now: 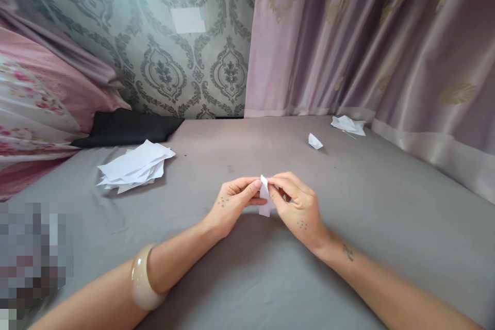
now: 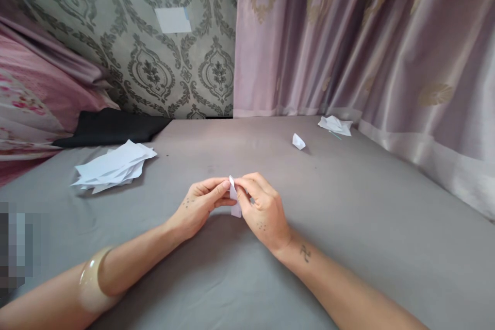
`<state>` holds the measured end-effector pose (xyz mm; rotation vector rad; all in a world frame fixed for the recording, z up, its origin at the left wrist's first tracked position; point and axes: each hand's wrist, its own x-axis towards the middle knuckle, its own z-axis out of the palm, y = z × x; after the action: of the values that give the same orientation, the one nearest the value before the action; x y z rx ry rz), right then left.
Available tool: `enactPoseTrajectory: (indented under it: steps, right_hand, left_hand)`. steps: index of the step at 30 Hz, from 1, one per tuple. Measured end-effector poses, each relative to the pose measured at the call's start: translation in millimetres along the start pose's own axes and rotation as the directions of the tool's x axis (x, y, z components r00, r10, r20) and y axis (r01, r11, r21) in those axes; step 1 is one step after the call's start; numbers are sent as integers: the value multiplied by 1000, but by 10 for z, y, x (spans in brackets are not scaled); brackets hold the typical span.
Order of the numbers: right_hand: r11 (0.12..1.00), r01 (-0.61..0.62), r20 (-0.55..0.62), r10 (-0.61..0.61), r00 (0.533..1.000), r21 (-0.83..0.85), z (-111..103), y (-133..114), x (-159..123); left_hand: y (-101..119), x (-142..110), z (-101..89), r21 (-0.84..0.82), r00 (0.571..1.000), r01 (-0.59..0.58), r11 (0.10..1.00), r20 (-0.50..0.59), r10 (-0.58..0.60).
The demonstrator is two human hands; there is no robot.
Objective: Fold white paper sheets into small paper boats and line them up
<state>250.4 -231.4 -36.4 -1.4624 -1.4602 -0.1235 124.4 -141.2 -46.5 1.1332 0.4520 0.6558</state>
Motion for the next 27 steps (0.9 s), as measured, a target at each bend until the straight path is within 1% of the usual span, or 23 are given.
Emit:
enactPoseTrajectory:
  steps: [3,6,8,10,14,18,23,27]
  right_hand:
    - [989,80,23,-78,997,-122,-10,28,-32]
    - [961,169,53,-162,985,-218,-21,57,-55]
    - [950,205,69,-195,978,-234,-26,63,-59]
    - [959,203,75,-191,979,-200,-29,54,-56]
    - [992,114,30,-112,993,-57,-17,9,-32]
    - [999,5,-17,-5,1000,48,10,-27,-1]
    - [986,-101,-26,105,994,133,40,-53,25]
    - [954,-217,-2,222,975,209,46,-61,37]
  left_hand:
    - [9,-1,-3,-12,1000,14,1000,16,-14]
    - [11,3,-6,-29,1000,16,999,19,-16]
    - [14,5,-4,-43,1000,20,999,15,-19]
    - [19,4,0,-57,1000,22,998,8,-22]
    - [30,-3,8,-50,999,40,998,-4,-40]
    - [31,-9,19,-19,999,43,999,-24,-44]
    - [17,-13,32,6,999,18,1000,-33,-17]
    - [-6,-12,23,17,999,11,1000,-31,-11]
